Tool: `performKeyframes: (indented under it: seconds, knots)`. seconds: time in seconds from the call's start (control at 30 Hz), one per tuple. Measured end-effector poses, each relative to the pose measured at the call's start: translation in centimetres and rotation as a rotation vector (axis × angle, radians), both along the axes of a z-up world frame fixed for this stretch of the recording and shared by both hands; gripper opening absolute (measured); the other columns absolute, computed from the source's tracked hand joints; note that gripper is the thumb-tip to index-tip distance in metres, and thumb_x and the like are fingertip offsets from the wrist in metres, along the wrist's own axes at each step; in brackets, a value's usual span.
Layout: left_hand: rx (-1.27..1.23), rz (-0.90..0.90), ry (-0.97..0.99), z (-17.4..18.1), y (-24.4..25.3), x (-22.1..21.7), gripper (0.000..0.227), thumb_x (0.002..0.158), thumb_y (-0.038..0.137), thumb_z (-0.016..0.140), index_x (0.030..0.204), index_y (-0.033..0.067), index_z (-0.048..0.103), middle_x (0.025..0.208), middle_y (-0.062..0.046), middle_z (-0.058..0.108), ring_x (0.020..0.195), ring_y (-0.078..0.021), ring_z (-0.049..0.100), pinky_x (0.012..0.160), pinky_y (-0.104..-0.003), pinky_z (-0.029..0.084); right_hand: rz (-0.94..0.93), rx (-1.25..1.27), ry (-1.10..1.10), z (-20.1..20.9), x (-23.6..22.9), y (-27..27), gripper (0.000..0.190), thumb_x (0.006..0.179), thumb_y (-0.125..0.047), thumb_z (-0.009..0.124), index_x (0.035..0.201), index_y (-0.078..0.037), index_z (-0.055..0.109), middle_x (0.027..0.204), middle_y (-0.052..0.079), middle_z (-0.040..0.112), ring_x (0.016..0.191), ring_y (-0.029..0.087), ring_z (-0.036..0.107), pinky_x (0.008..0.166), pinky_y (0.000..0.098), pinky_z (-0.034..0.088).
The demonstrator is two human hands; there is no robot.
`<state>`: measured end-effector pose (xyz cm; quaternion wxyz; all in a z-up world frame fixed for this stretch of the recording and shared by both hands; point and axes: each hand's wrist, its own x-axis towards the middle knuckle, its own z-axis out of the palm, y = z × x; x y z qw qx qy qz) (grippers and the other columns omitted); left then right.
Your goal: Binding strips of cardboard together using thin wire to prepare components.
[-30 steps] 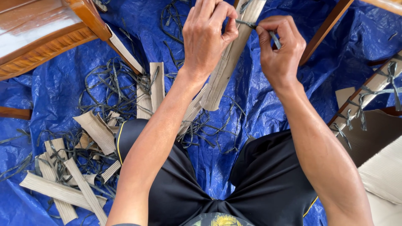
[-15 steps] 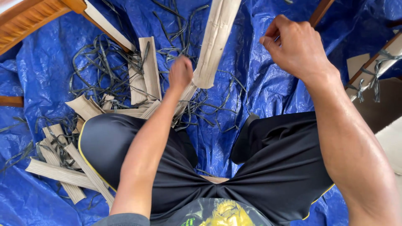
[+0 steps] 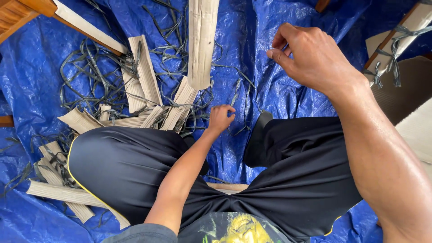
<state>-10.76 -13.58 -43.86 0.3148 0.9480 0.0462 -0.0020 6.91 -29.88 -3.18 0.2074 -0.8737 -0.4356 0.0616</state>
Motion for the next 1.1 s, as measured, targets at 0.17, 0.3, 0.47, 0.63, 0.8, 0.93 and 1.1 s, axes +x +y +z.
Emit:
performKeyframes:
  seconds: [0.17,0.3,0.47,0.63,0.8,0.93,1.1]
  knots:
    - [-0.532,0.245,0.094,3.3,0.7,2.2,0.022,0.087,0.014,0.076,0.106,0.0034,0.076,0.092,-0.009,0.08,0.084,-0.0213,0.077,0.08,-0.034,0.06,-0.011,0.03,0.023,0.1,0.3,0.2,0.022,0.102,-0.019,0.071,0.107,0.002,0.068,0.092,0.02,0.074,0.086,0.037,0.073,0.075,0.0456,0.056]
    - [-0.84,0.362,0.04,9.4,0.8,2.9,0.037,0.098,0.011,0.058,0.133,-0.0002,0.051,0.099,-0.013,0.079,0.087,-0.0187,0.078,0.079,-0.027,0.059,0.004,0.049,0.02,-0.1,0.6,1.0,0.02,0.1,-0.018,0.072,0.106,0.001,0.07,0.09,0.02,0.074,0.086,0.036,0.073,0.075,0.0454,0.056]
    - [-1.046,0.252,0.025,17.1,0.7,3.6,0.034,0.104,0.013,0.055,0.135,0.0008,0.048,0.109,-0.015,0.077,0.098,-0.02,0.076,0.084,-0.031,0.059,-0.005,0.02,0.029,-0.6,0.8,1.4,0.019,0.1,-0.018,0.07,0.106,0.0,0.071,0.089,0.02,0.074,0.085,0.038,0.072,0.074,0.0464,0.056]
    - [-1.654,0.021,-0.002,29.6,-0.2,3.4,0.028,0.109,0.013,0.057,0.134,-0.0001,0.056,0.114,-0.014,0.073,0.107,-0.0245,0.072,0.1,-0.04,0.059,-0.113,0.109,0.45,-0.9,0.9,2.6,0.039,0.108,-0.032,0.047,0.102,-0.001,0.07,0.087,0.013,0.076,0.082,0.027,0.076,0.078,0.0415,0.06]
    - [-1.883,-0.096,-0.337,35.8,1.8,4.8,0.029,0.113,0.015,0.059,0.138,0.0021,0.055,0.115,-0.011,0.072,0.112,-0.0235,0.07,0.105,-0.04,0.057,-0.062,0.328,1.001,2.4,-1.2,4.1,0.058,0.106,-0.052,0.032,0.112,-0.006,0.068,0.09,0.006,0.076,0.084,0.017,0.074,0.082,0.0332,0.06]
    - [-1.88,-0.007,-0.516,38.0,4.9,6.2,0.031,0.11,0.013,0.059,0.14,0.0066,0.054,0.114,-0.009,0.071,0.109,-0.0205,0.069,0.101,-0.038,0.057,0.163,0.324,1.23,3.6,-2.7,4.4,0.053,0.104,-0.051,0.037,0.11,-0.006,0.066,0.076,-0.001,0.061,0.071,0.012,0.062,0.068,0.0271,0.053]
    - [-1.675,-0.03,-0.6,40.0,11.0,7.0,0.024,0.113,0.013,0.058,0.136,0.0059,0.057,0.112,-0.011,0.072,0.105,-0.0214,0.07,0.1,-0.037,0.058,-0.07,0.551,1.175,1.0,-0.3,3.4,0.035,0.112,-0.036,0.051,0.103,-0.004,0.06,0.066,-0.006,0.037,0.057,0.006,0.035,0.051,0.0252,0.029]
